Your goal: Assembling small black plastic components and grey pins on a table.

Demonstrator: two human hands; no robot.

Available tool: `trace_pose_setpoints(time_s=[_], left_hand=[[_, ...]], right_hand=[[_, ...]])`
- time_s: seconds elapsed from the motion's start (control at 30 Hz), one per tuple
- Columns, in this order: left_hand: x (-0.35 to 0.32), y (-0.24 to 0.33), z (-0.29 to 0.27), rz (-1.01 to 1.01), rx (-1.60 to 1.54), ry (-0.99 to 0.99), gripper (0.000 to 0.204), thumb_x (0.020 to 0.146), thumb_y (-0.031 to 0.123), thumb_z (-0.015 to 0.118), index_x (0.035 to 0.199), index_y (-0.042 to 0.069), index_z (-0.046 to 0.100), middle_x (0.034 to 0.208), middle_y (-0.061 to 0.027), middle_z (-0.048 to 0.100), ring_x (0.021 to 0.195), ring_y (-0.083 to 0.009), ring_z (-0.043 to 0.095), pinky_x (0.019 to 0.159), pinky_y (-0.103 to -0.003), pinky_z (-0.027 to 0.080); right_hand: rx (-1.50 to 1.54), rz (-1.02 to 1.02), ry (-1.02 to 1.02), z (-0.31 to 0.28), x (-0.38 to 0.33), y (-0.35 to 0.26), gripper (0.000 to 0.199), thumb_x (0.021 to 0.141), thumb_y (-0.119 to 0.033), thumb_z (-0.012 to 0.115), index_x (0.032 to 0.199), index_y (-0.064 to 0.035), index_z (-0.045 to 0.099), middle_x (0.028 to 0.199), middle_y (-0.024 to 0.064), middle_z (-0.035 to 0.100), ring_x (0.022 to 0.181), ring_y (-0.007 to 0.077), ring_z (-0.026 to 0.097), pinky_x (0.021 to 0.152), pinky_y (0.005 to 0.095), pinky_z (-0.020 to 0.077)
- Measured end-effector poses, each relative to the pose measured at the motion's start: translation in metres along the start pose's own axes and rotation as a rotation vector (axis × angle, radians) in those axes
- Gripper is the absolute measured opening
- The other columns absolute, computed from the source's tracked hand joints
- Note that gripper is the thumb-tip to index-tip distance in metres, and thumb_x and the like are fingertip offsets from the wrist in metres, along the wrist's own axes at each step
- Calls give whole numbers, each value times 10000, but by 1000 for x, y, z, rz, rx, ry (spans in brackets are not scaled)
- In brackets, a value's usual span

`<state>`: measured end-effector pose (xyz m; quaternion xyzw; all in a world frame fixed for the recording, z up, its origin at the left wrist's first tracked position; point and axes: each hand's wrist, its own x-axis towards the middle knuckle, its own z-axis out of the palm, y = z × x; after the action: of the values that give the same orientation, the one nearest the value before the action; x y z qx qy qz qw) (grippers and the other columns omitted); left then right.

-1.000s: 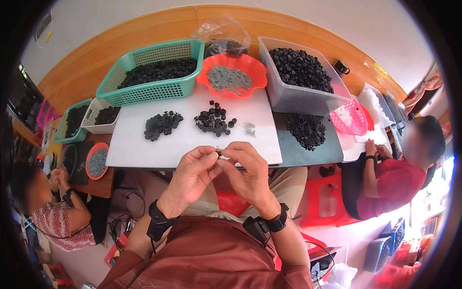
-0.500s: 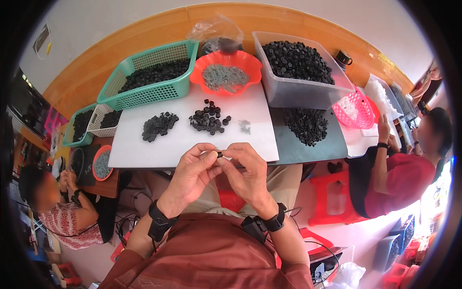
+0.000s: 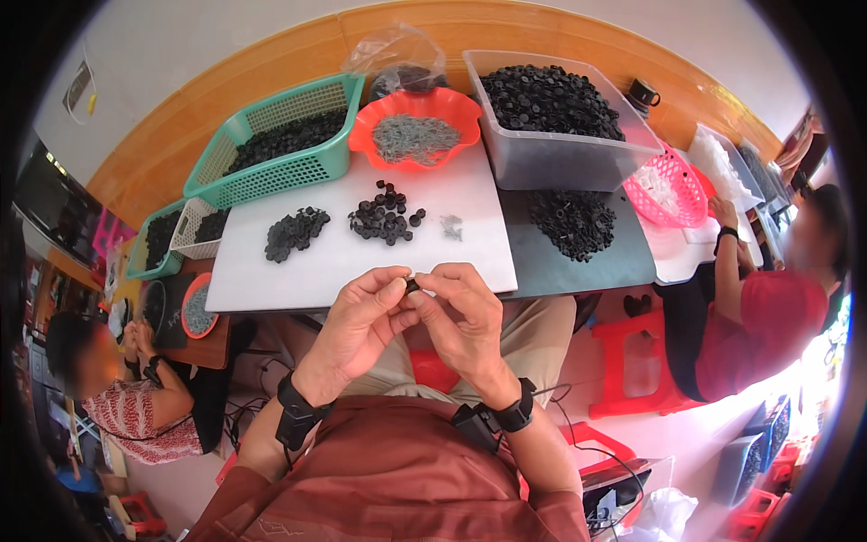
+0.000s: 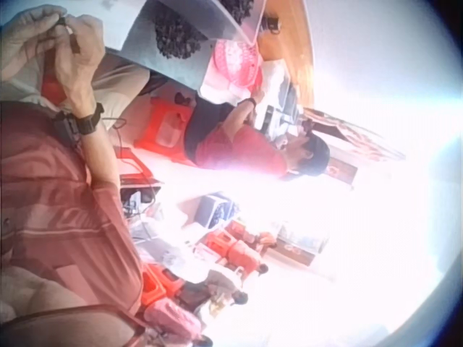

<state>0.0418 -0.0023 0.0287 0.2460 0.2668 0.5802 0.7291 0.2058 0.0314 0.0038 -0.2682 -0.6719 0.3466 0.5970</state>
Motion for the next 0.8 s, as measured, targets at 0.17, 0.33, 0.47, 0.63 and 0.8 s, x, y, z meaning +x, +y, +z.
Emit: trace_pose_setpoints(time_s=[0.17,0.33,0.47,0.63,0.8], left_hand=[[0,-5,4,12,8,13,204,992,112,682,1177,31,665,1039,-76,724,949,-159,712,849,-308,603],[-1,-10,11,3,22,61,182,984,110,693,1151,42,670,1046,-51,712,925,-136,701,829,-286,598],[0,-11,14,7,38,80,179,980,113,699,1144,47,671,1044,-36,705,916,-123,695,820,-271,593],[3,-10,15,22,90,94,160,979,113,701,1123,50,669,1024,-30,708,916,-114,694,812,-261,588],[7,-8,17,27,107,92,164,981,115,700,1126,47,667,1025,-29,712,914,-113,693,809,-261,586]], right_hand=[[-134,-82,6,-7,0,-7,298,833,42,779,1115,-34,719,1016,109,665,817,159,675,668,255,548],[-224,-194,23,-11,1,-10,292,828,25,784,1103,-43,713,998,120,662,771,200,682,637,284,557],[-426,-284,2,-13,1,-4,323,827,2,778,1125,-58,671,1004,122,644,739,257,682,583,339,557],[-494,-338,-20,-14,6,0,345,828,-4,772,1144,-56,646,1018,105,626,732,267,677,556,361,550],[-445,-371,3,-16,11,4,367,822,5,776,1161,-57,648,1013,114,619,717,270,668,559,359,547]])
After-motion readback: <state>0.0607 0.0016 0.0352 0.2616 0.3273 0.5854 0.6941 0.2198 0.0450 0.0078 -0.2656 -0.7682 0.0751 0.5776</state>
